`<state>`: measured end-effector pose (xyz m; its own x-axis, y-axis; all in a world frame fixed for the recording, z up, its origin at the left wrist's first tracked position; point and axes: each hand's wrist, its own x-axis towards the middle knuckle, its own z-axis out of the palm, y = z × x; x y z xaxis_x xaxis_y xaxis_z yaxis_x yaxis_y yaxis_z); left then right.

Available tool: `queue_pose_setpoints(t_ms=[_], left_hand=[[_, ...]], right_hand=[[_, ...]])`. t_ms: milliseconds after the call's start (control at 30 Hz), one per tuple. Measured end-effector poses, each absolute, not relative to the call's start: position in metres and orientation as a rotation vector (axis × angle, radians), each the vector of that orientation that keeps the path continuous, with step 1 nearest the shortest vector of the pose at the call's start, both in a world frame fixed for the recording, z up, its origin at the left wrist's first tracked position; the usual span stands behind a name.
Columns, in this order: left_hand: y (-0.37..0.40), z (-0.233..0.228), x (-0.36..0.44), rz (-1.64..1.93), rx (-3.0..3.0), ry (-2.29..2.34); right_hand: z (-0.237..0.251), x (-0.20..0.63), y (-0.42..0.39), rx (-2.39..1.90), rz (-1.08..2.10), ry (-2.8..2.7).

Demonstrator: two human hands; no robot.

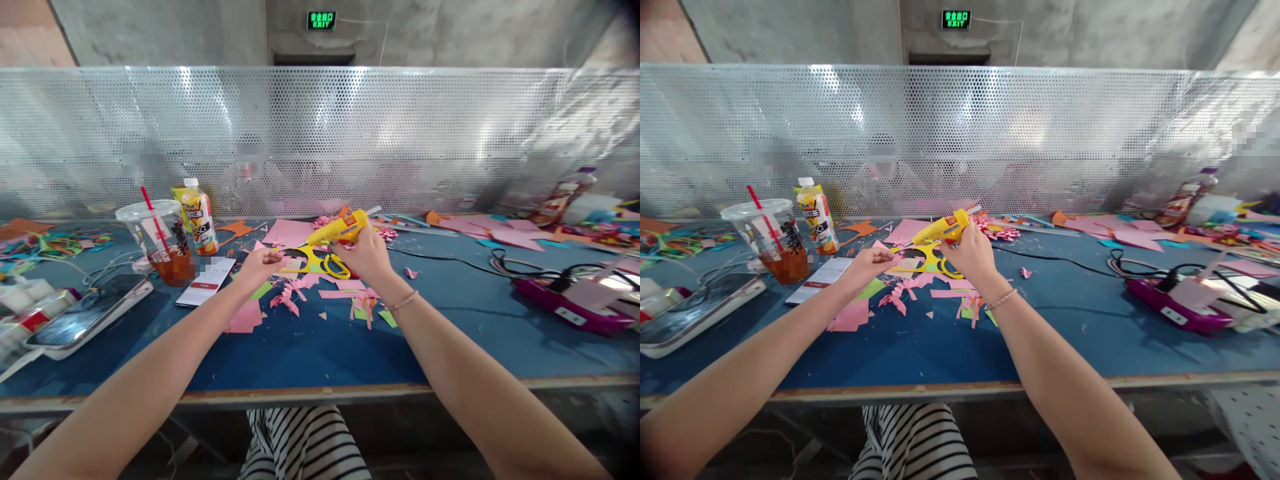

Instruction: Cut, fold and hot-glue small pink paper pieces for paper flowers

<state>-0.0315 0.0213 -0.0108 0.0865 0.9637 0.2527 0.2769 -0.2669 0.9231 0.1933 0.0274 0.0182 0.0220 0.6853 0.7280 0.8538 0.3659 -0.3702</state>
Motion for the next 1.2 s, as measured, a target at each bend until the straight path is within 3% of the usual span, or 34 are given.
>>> queue_pose_setpoints(t_ms=[500, 667, 967, 1200], left_hand=[[0.014, -0.009, -0.024, 1.240, 1.603, 1.212], [0.014, -0.007, -0.027, 1.217, 1.833, 1.389], [0.014, -0.019, -0.029, 0.949, 2.396, 1.061], [0.016, -0.019, -0.034, 0.693, 2.536, 1.163]], right_hand=[[0.009, 0.197, 0.039, -1.425, -0.271, -1.818], [0.012, 0.198, 0.036, -1.510, -0.312, -1.939], [0.008, 0.203, 0.041, -1.557, -0.386, -2.271], [0.002, 0.208, 0.044, -1.487, -0.291, -2.328]])
